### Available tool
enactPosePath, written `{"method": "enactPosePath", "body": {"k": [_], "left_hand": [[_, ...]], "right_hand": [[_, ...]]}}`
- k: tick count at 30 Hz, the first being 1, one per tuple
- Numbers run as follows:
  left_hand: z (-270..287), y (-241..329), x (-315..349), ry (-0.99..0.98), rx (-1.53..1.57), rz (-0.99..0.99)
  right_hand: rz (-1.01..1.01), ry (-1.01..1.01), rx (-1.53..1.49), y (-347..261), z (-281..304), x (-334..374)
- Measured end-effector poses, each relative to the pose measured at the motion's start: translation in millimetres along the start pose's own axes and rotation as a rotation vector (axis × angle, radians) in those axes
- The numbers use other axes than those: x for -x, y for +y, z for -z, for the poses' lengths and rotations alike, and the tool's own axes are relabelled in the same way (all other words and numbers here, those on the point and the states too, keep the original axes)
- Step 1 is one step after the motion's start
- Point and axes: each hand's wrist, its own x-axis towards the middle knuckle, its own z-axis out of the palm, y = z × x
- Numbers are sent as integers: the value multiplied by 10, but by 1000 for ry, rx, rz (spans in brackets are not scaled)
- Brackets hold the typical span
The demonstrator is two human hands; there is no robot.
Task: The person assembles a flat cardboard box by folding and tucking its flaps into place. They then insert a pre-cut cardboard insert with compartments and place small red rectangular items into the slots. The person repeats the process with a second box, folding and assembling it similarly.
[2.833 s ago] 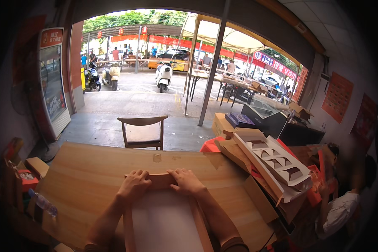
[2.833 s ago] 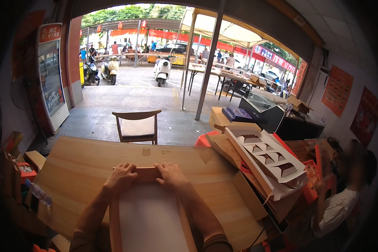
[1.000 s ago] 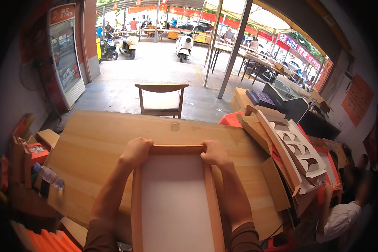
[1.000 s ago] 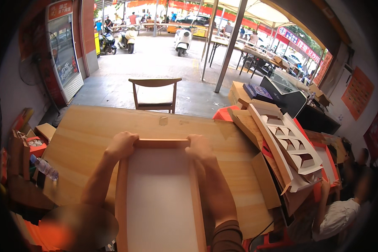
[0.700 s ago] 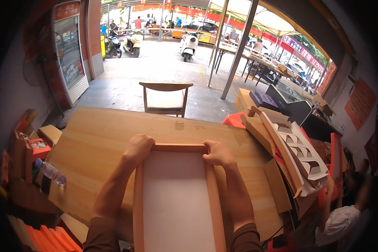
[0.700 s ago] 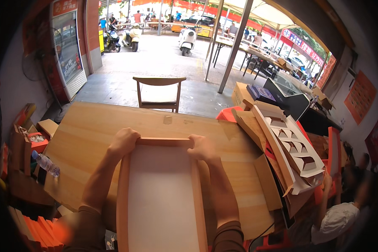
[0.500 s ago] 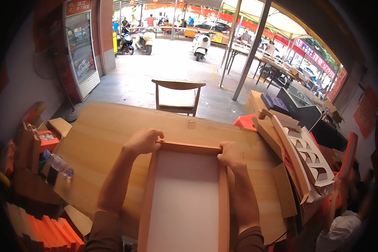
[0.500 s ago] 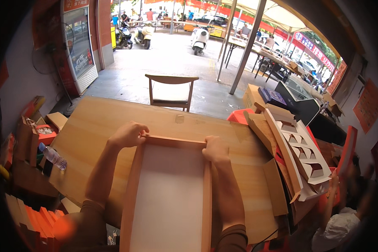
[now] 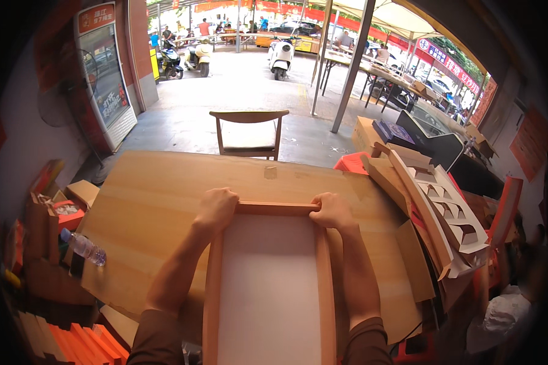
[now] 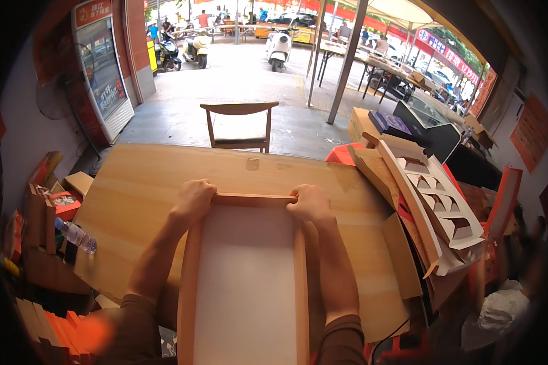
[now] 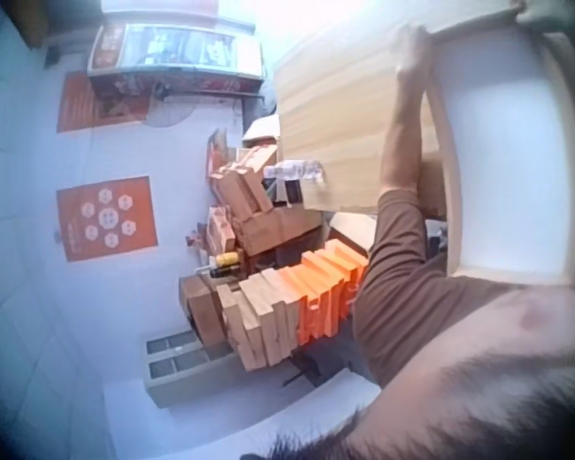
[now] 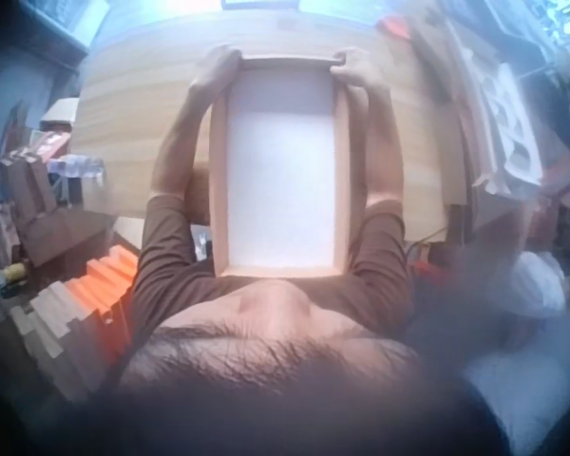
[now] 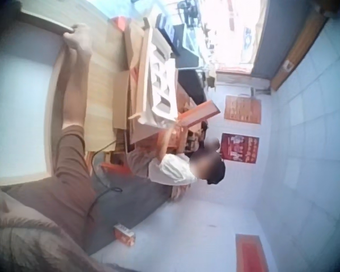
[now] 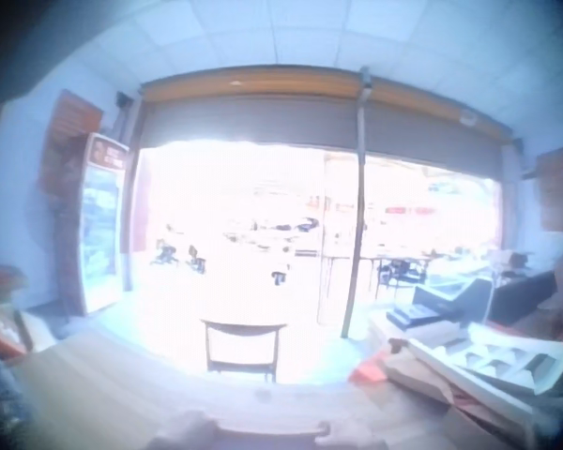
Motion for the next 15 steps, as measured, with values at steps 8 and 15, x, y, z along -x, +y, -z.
{"method": "enactPosePath", "body": {"k": [8, 15], "left_hand": [[-127, 56, -37, 88, -100, 34], [102, 197, 68, 35, -103, -20]], "right_hand": [[-81, -340, -409, 117, 199, 72], [45, 85, 445, -238, -241, -12]]}}
